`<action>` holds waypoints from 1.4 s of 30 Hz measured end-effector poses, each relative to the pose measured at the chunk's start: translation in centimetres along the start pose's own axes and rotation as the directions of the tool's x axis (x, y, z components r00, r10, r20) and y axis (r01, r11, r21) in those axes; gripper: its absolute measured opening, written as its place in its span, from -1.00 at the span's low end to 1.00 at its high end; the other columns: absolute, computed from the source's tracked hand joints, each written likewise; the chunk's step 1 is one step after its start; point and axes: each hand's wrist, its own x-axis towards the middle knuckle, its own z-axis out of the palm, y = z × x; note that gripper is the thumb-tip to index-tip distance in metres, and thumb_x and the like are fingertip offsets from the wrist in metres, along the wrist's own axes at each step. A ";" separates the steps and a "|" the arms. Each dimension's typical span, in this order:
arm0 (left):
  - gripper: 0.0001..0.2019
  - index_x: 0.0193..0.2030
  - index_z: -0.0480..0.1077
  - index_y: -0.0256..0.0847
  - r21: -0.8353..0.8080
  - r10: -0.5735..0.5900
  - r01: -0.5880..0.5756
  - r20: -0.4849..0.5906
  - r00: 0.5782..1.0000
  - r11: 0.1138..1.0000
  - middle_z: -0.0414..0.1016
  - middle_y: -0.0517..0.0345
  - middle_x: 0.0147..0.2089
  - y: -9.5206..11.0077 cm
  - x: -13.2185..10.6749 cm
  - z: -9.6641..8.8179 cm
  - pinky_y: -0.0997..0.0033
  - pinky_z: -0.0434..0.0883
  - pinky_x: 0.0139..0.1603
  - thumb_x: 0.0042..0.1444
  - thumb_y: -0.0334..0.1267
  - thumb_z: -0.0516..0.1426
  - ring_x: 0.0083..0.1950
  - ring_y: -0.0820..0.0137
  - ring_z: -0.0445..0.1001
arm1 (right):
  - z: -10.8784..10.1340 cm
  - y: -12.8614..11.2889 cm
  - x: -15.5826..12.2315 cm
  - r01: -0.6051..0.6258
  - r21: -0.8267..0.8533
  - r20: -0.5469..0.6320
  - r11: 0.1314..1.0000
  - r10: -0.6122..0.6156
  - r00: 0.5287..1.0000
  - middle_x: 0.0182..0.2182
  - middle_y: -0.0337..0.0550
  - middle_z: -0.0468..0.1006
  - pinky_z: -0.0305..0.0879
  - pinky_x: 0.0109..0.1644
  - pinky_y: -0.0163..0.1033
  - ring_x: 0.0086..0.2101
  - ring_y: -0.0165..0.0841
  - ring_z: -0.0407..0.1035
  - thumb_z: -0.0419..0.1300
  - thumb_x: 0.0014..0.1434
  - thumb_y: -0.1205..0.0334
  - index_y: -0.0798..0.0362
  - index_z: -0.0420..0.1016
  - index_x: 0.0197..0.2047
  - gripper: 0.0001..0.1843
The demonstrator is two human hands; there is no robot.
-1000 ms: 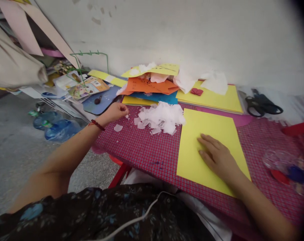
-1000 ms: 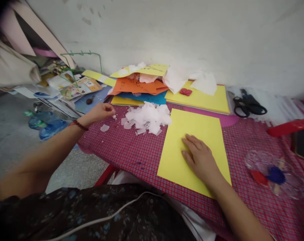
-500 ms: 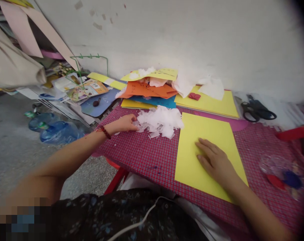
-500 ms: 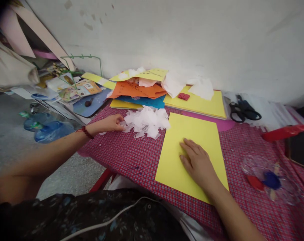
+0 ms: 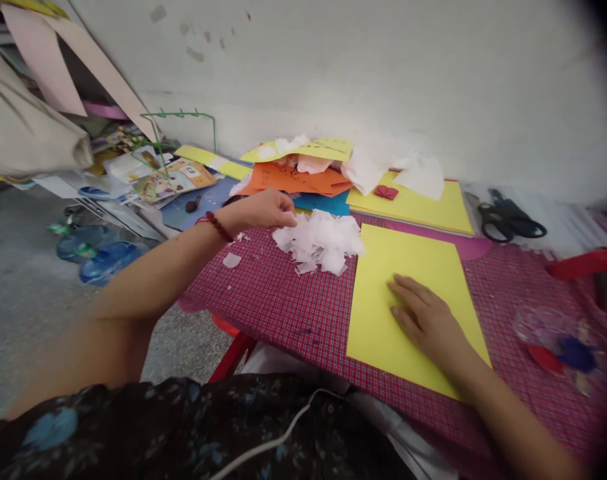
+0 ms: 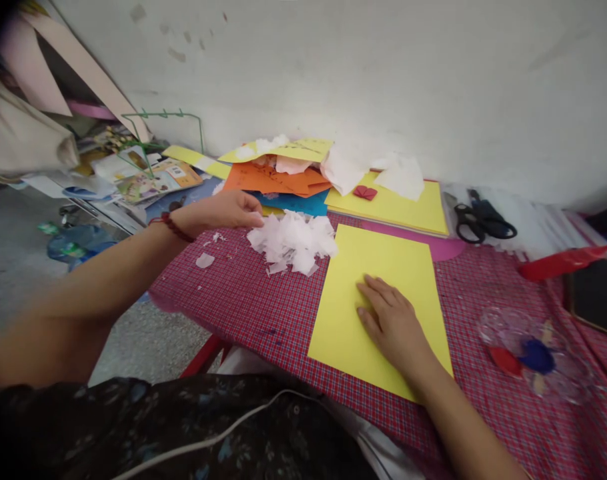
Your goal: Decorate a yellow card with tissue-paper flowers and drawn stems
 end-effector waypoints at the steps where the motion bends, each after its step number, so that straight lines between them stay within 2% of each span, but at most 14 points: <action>1: -0.89 -0.46 0.39 -0.23 -0.010 0.019 -0.019 -0.003 1.000 1.000 0.31 0.23 -0.55 0.6 0.5 0.0 0.41 0.13 -0.45 -0.01 -0.24 0.16 -0.54 0.50 0.24 | 0.0 0.1 0.0 0.003 -0.003 0.002 1.000 -0.003 1.000 0.26 0.06 0.39 0.29 0.28 0.17 0.23 -0.07 0.31 0.02 0.35 0.10 0.02 0.38 0.25 -0.54; 8: -0.92 -0.42 0.48 -0.27 0.089 0.121 -0.126 0.061 0.991 0.988 0.44 0.13 -0.46 2.4 4.2 2.8 0.39 0.21 -0.38 -0.05 -0.31 0.19 -0.42 0.41 0.36 | 0.0 0.2 0.1 0.014 0.001 0.010 1.000 -0.014 1.000 0.25 0.13 0.39 0.29 0.28 0.17 0.23 -0.05 0.31 0.02 0.35 0.09 0.13 0.41 0.22 -0.53; 12: -0.65 -0.06 0.51 -0.27 0.114 0.099 -0.097 -0.019 0.995 0.989 0.51 0.12 -0.35 1.8 2.0 0.3 0.41 0.23 -0.32 0.06 -0.14 0.20 -0.37 0.40 0.40 | 0.0 0.3 0.0 0.024 0.027 0.002 0.999 -0.024 1.000 0.25 0.13 0.40 0.29 0.29 0.17 0.23 -0.05 0.31 0.02 0.35 0.09 0.11 0.42 0.22 -0.53; 14: -0.58 0.04 0.47 -0.29 0.168 0.091 -0.071 -0.111 0.990 0.983 0.51 0.11 -0.34 0.4 -0.6 -1.3 0.41 0.23 -0.31 0.11 -0.10 0.17 -0.35 0.40 0.40 | 0.1 0.5 0.0 0.032 0.031 -0.006 0.999 -0.031 0.999 0.24 0.13 0.40 0.30 0.28 0.17 0.22 -0.04 0.32 0.02 0.35 0.08 0.10 0.42 0.22 -0.53; 16: -0.63 -0.03 0.49 -0.29 0.248 0.041 -0.012 -0.112 0.993 0.969 0.48 0.13 -0.38 -2.0 -3.4 -2.0 0.42 0.20 -0.34 0.12 -0.09 0.16 -0.37 0.41 0.38 | 0.3 0.8 -0.1 0.041 0.027 -0.010 0.999 -0.040 0.999 0.24 0.12 0.41 0.30 0.28 0.17 0.21 -0.04 0.34 0.01 0.35 0.07 0.09 0.42 0.21 -0.53; 18: -0.70 -0.13 0.51 -0.26 0.261 -0.063 0.071 -0.036 0.997 0.963 0.50 0.13 -0.36 -4.9 -6.0 -1.5 0.43 0.22 -0.32 0.10 -0.12 0.13 -0.36 0.41 0.39 | 0.4 0.9 -0.1 0.048 0.020 -0.016 0.999 -0.048 0.999 0.23 0.11 0.41 0.31 0.28 0.16 0.20 -0.03 0.34 0.00 0.35 0.06 0.09 0.42 0.21 -0.52; 20: -0.73 -0.22 0.50 -0.29 0.257 -0.098 0.095 0.000 0.995 0.962 0.53 0.08 -0.32 -7.8 -7.7 -0.2 0.41 0.26 -0.29 0.05 -0.13 0.14 -0.33 0.38 0.42 | 0.5 1.0 0.0 0.055 0.013 -0.022 0.998 -0.055 0.998 0.23 0.12 0.42 0.31 0.28 0.16 0.20 -0.03 0.35 0.00 0.35 0.05 0.11 0.43 0.20 -0.51; 25: -0.64 -0.10 0.46 -0.26 0.220 -0.102 0.107 -0.034 0.994 0.970 0.51 0.02 -0.13 -12.1 -8.5 2.6 0.37 0.30 -0.13 -0.06 -0.17 0.16 -0.16 0.31 0.41 | 0.4 0.9 0.1 0.055 0.005 -0.014 0.998 -0.055 0.998 0.22 0.13 0.43 0.31 0.28 0.16 0.19 -0.04 0.35 -0.01 0.35 0.05 0.14 0.45 0.19 -0.51; 27: -0.68 -0.17 0.44 -0.25 0.198 -0.134 0.141 -0.045 0.990 0.970 0.50 0.09 -0.25 -12.7 -8.3 2.8 0.42 0.27 -0.24 -0.09 -0.19 0.16 -0.27 0.36 0.39 | 0.4 0.9 0.1 0.056 0.005 -0.011 0.998 -0.056 0.998 0.22 0.14 0.43 0.30 0.28 0.15 0.19 -0.04 0.35 -0.01 0.35 0.06 0.16 0.45 0.19 -0.50; 29: -0.82 -0.36 0.38 -0.24 0.183 -0.162 0.167 -0.041 0.986 0.969 0.40 0.20 -0.45 -12.6 -8.3 2.7 0.45 0.21 -0.36 -0.11 -0.20 0.15 -0.41 0.43 0.31 | 0.4 1.0 0.1 0.058 0.002 -0.016 0.998 -0.058 0.998 0.22 0.15 0.43 0.31 0.28 0.15 0.19 -0.04 0.35 -0.01 0.35 0.07 0.17 0.45 0.19 -0.50; 32: -0.81 -0.56 0.22 -0.20 0.170 -0.149 0.155 -0.050 0.988 0.973 0.23 0.28 -0.59 -10.9 -8.6 2.3 0.48 0.14 -0.45 -0.08 -0.17 0.12 -0.51 0.49 0.20 | 0.5 0.9 0.2 0.056 0.001 -0.037 0.998 -0.056 0.998 0.21 0.16 0.44 0.32 0.27 0.12 0.18 -0.06 0.37 0.01 0.34 0.09 0.17 0.47 0.17 -0.52; 36: -0.84 -0.46 0.22 -0.19 0.120 0.018 -0.007 -0.092 0.996 0.993 0.26 0.28 -0.51 -4.7 -8.4 3.1 0.50 0.18 -0.42 0.01 -0.17 0.05 -0.47 0.50 0.23 | 0.2 -0.1 0.5 0.016 0.009 -0.012 1.000 -0.016 1.000 0.20 0.15 0.46 0.31 0.28 0.12 0.19 -0.06 0.37 0.04 0.31 0.16 0.18 0.49 0.17 -0.54; 40: -0.92 -0.45 0.24 -0.20 -0.113 0.331 -0.331 -0.019 0.943 0.937 0.30 0.28 -0.49 3.6 -5.8 6.8 0.51 0.19 -0.43 -0.02 -0.28 0.08 -0.44 0.49 0.28 | -0.7 -1.6 0.8 -0.082 0.012 0.022 0.997 0.082 0.996 0.23 0.13 0.43 0.24 0.32 0.10 0.22 -0.10 0.32 0.06 0.31 0.22 0.17 0.46 0.20 -0.55; 42: -0.92 -0.34 0.33 -0.21 -0.119 0.435 -0.429 0.030 0.900 0.896 0.35 0.28 -0.46 7.1 -3.5 9.1 0.51 0.22 -0.42 -0.01 -0.34 0.06 -0.44 0.48 0.30 | -1.0 -2.1 0.9 -0.087 0.015 0.048 0.996 0.086 0.995 0.24 0.12 0.41 0.20 0.35 0.05 0.24 -0.13 0.30 0.06 0.32 0.21 0.18 0.46 0.20 -0.55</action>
